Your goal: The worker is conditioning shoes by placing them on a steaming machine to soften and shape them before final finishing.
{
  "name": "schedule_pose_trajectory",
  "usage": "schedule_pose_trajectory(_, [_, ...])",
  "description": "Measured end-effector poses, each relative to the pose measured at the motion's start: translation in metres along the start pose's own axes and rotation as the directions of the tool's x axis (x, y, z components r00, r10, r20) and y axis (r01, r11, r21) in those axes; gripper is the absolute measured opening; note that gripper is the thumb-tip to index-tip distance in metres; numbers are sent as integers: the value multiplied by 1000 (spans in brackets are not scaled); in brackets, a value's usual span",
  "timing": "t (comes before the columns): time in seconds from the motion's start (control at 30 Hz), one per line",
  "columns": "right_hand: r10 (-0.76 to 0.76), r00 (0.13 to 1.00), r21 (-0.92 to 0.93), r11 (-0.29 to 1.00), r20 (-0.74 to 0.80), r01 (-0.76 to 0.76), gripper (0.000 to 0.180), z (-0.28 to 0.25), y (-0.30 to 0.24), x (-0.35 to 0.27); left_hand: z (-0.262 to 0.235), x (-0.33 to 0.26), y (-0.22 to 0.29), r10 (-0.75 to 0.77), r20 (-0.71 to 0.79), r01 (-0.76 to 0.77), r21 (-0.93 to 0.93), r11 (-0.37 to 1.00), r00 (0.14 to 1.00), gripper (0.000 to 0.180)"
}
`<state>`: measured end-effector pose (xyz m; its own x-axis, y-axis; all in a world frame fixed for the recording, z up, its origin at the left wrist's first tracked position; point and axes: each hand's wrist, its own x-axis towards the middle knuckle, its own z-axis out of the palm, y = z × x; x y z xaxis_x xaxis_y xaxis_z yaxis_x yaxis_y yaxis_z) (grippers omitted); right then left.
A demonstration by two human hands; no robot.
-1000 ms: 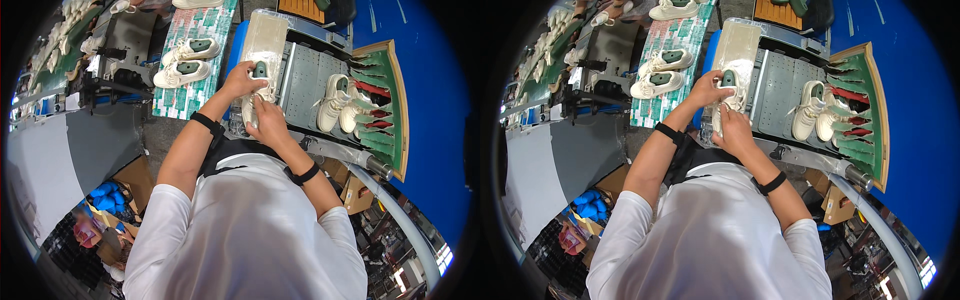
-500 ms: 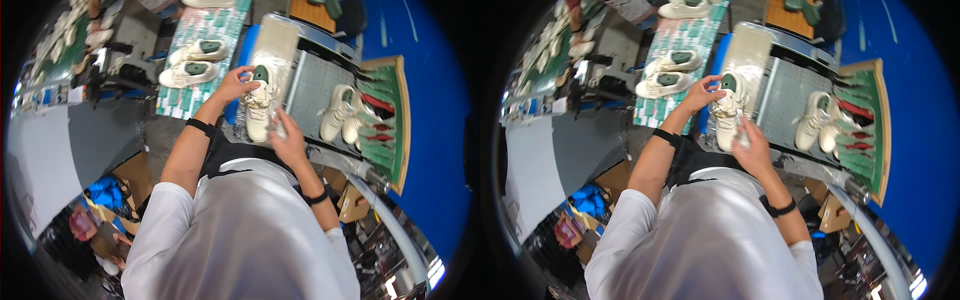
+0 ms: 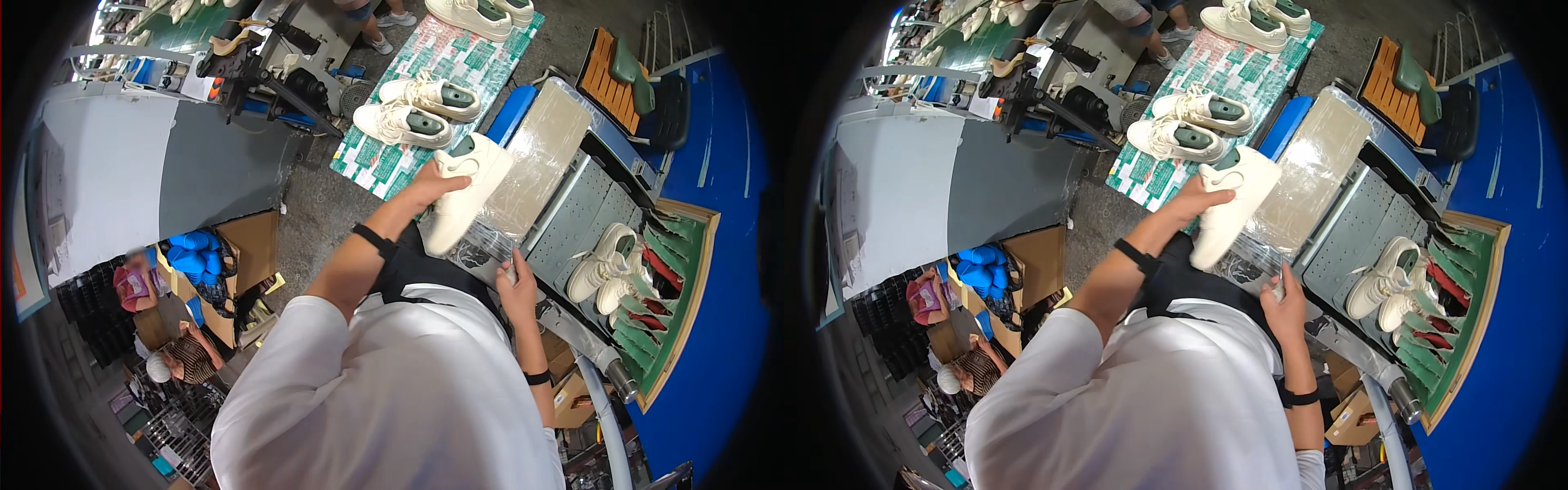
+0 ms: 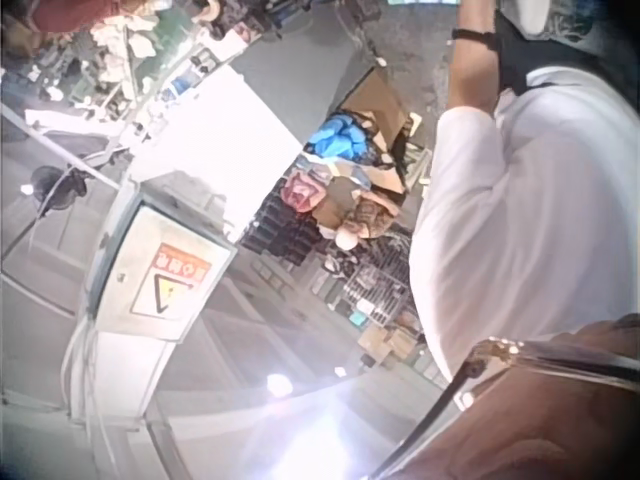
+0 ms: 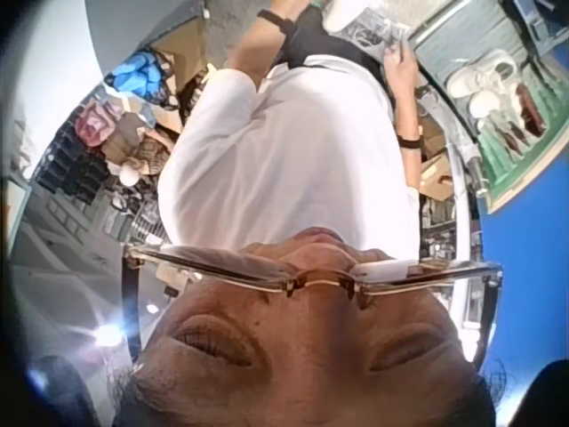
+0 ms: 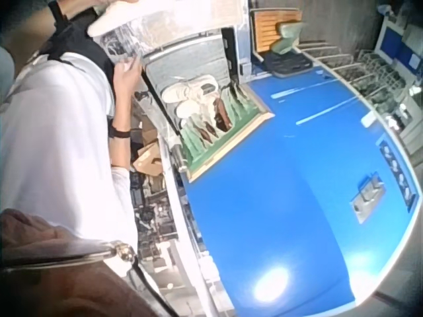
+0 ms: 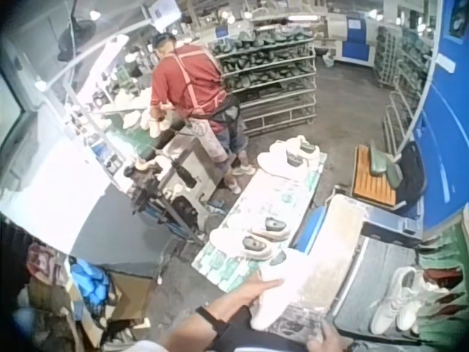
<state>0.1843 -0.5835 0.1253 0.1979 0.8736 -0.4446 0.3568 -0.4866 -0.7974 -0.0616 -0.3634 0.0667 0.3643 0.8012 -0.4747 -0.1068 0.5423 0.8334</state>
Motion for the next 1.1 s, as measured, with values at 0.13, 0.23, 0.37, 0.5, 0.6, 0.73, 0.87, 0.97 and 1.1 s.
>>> schedule_pose_trajectory(0.13, [-93,995,-103,990,29,96,71,8,-13,6,-43,-15,66,35,-69,29,758,651,997,88])
schedule_pose_trajectory(0.23, [-83,995,-62,994,63,87,73,14,-18,10,-110,-6,48,252,192,-263,920,291,949,80])
schedule_pose_trajectory(0.37, [-40,998,-48,998,41,41,71,9,-18,5,-137,-7,41,278,212,-248,963,102,937,73])
schedule_pose_trajectory(0.5, [-70,996,-60,996,-53,67,72,6,16,-11,-118,2,26,343,116,-107,993,-45,932,76])
schedule_pose_trajectory(0.6, [-50,990,-72,997,-128,41,71,8,35,-31,-3,13,33,416,207,-234,972,13,885,78])
schedule_pose_trajectory(0.73, [-33,974,15,999,-223,37,73,39,78,-58,173,49,-18,236,422,-481,812,332,875,82])
schedule_pose_trajectory(0.87, [115,964,207,976,-238,-65,75,20,67,-105,342,73,-103,57,335,-303,750,589,940,106])
schedule_pose_trajectory(0.97, [312,919,280,929,-241,-242,74,13,76,-137,428,68,-145,-99,211,-87,723,685,973,117])
schedule_pose_trajectory(1.1, [393,856,291,908,-335,-303,72,22,104,-166,450,66,-158,-148,97,31,731,682,984,118])
